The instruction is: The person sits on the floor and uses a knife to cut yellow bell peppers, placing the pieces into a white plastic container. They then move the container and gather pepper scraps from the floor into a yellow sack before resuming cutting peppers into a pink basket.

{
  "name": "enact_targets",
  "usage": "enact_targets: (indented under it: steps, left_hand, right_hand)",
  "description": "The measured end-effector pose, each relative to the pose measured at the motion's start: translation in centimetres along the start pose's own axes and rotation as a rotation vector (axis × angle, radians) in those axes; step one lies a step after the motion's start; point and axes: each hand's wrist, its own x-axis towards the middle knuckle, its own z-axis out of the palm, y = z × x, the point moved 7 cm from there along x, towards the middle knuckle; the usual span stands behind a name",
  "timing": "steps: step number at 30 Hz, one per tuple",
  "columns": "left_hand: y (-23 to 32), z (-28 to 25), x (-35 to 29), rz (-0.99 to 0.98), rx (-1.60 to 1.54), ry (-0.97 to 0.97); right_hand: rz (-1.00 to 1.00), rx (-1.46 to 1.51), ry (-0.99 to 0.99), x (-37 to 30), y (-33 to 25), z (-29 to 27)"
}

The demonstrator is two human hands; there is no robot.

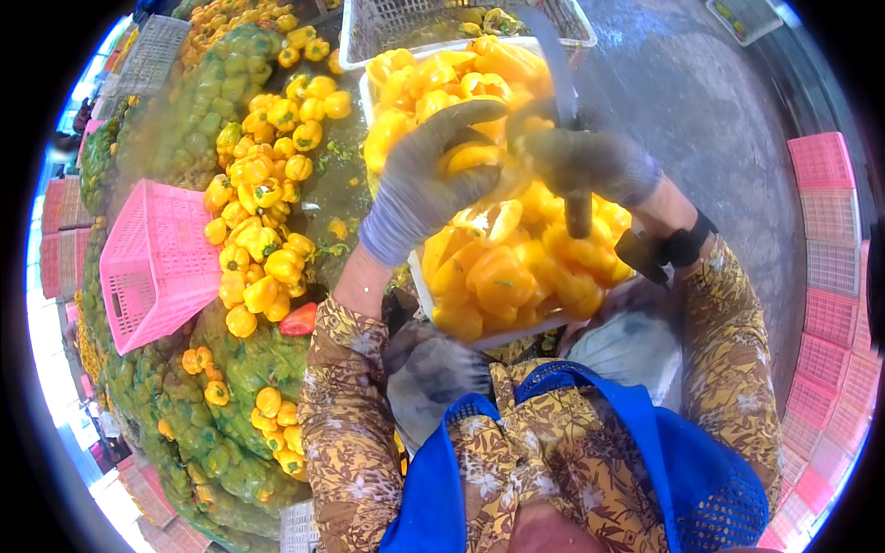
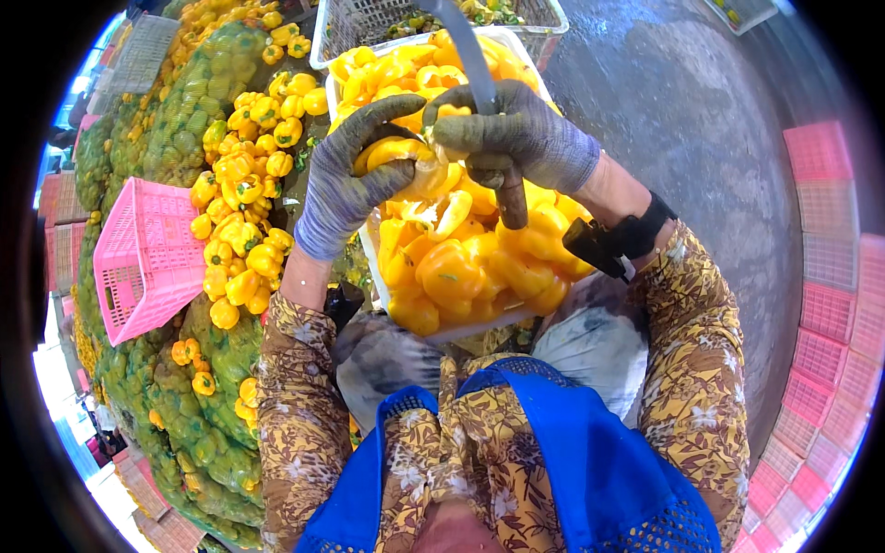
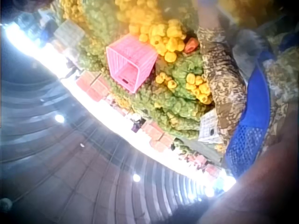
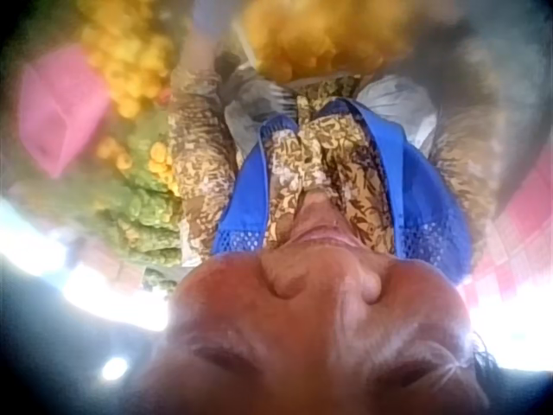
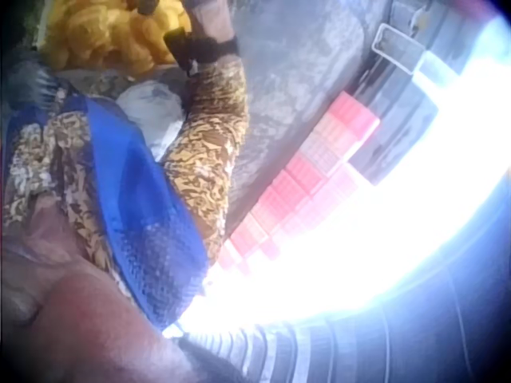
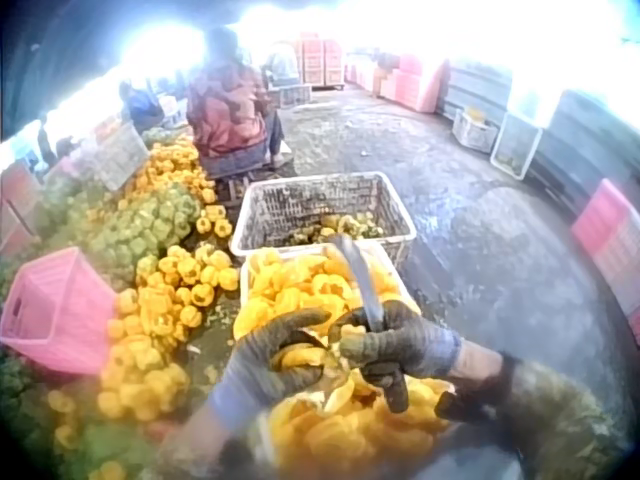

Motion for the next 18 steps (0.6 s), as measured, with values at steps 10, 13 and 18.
enact_targets:
  steps: [10,13,18]
  left_hand:
    - [-2.0,-0.9,1.3,-0.125,0.038,0.056]
    - [-1.7,-1.8,1.1,-0.032,0.173,0.139]
    - [0.2,1.8,3.4,0.348,1.013,0.015]
  right_hand:
    - [-0.470,-0.628,0.737,4.1,-14.2,-8.1]
    - [-0.759,-1.043,0.746,5.0,-16.3,-5.9]
    - [-0.141,-1.116,0.534,1.4,-8.8,-6.7]
